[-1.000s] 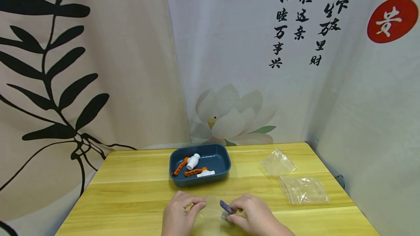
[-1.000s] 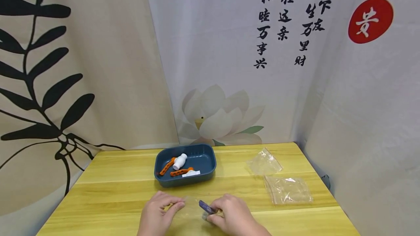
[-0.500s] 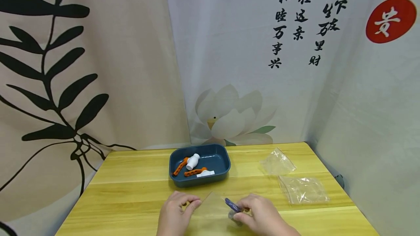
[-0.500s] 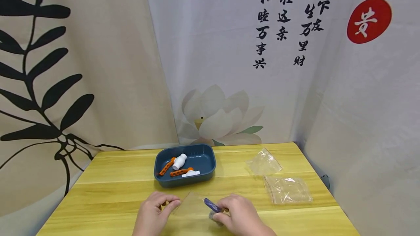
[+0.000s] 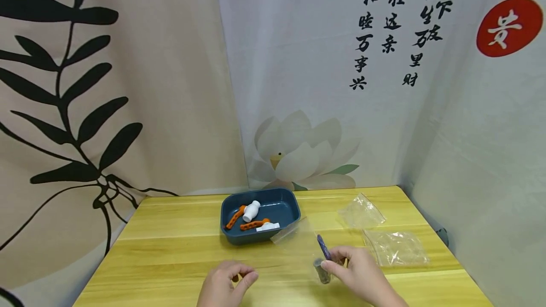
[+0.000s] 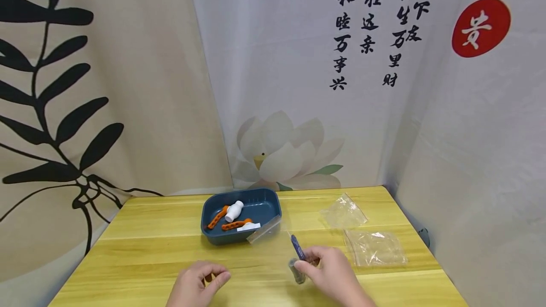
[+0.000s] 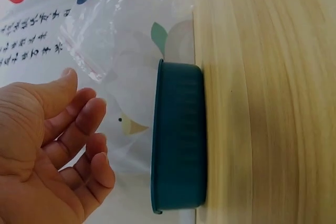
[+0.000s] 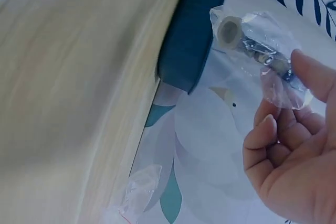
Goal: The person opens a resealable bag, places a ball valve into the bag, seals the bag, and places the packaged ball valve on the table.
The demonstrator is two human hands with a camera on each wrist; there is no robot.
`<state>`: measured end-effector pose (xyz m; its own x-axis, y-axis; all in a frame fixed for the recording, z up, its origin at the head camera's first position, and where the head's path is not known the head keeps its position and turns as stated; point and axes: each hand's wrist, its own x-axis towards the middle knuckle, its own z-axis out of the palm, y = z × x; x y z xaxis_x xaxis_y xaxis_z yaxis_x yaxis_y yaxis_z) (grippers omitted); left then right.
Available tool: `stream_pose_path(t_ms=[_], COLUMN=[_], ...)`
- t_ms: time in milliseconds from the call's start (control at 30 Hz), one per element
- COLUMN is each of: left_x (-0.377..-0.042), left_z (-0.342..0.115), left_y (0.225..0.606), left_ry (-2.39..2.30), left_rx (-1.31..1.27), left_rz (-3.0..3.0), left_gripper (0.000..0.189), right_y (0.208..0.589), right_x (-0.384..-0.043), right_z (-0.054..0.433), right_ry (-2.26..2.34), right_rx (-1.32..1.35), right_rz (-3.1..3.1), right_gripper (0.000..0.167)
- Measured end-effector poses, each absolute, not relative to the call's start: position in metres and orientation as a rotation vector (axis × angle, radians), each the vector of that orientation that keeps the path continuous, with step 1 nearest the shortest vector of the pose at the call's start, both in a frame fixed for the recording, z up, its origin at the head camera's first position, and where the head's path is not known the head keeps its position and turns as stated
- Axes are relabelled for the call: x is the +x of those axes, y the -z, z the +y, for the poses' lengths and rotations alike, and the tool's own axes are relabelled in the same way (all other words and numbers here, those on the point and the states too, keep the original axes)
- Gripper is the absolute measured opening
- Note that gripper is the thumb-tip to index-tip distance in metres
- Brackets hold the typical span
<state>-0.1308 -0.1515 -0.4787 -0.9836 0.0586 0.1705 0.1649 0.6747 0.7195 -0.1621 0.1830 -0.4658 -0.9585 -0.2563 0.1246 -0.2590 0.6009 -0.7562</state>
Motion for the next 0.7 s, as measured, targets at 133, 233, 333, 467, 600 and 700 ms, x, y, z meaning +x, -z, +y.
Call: stream_pose_path(t_ms=[133, 233, 333, 467, 600, 700], left_x=[-0.13, -0.13, -0.13, -0.131, -0.131, -0.131], left_z=[-0.154, -0.155, -0.154, -0.153, -0.152, -0.152], left_y=[0.48, 0.482, 0.483, 0.485, 0.486, 0.486], left_ry=[1.232, 1.237, 1.239, 1.237, 1.246, 1.269], left_rx=[-0.222, -0.252, -0.258, -0.282, -0.293, -0.296], left_rz=[-2.798, -2.811, -2.814, -2.803, -2.797, -2.803], left_gripper=[0.016, 0.019, 0.021, 0.022, 0.022, 0.024], right_y=[0.461, 0.458, 0.456, 0.453, 0.45, 0.448], right_x=[-0.165, -0.167, -0.168, -0.17, -0.175, -0.181], right_z=[0.185, 0.187, 0.189, 0.192, 0.197, 0.201], right_ry=[-1.441, -1.501, -1.52, -1.54, -1.57, -1.588], right_rx=[0.326, 0.262, 0.226, 0.162, 0.084, 0.03], right_rz=[-2.763, -2.73, -2.698, -2.658, -2.636, -2.626], right_gripper=[0.019, 0.019, 0.019, 0.019, 0.021, 0.026])
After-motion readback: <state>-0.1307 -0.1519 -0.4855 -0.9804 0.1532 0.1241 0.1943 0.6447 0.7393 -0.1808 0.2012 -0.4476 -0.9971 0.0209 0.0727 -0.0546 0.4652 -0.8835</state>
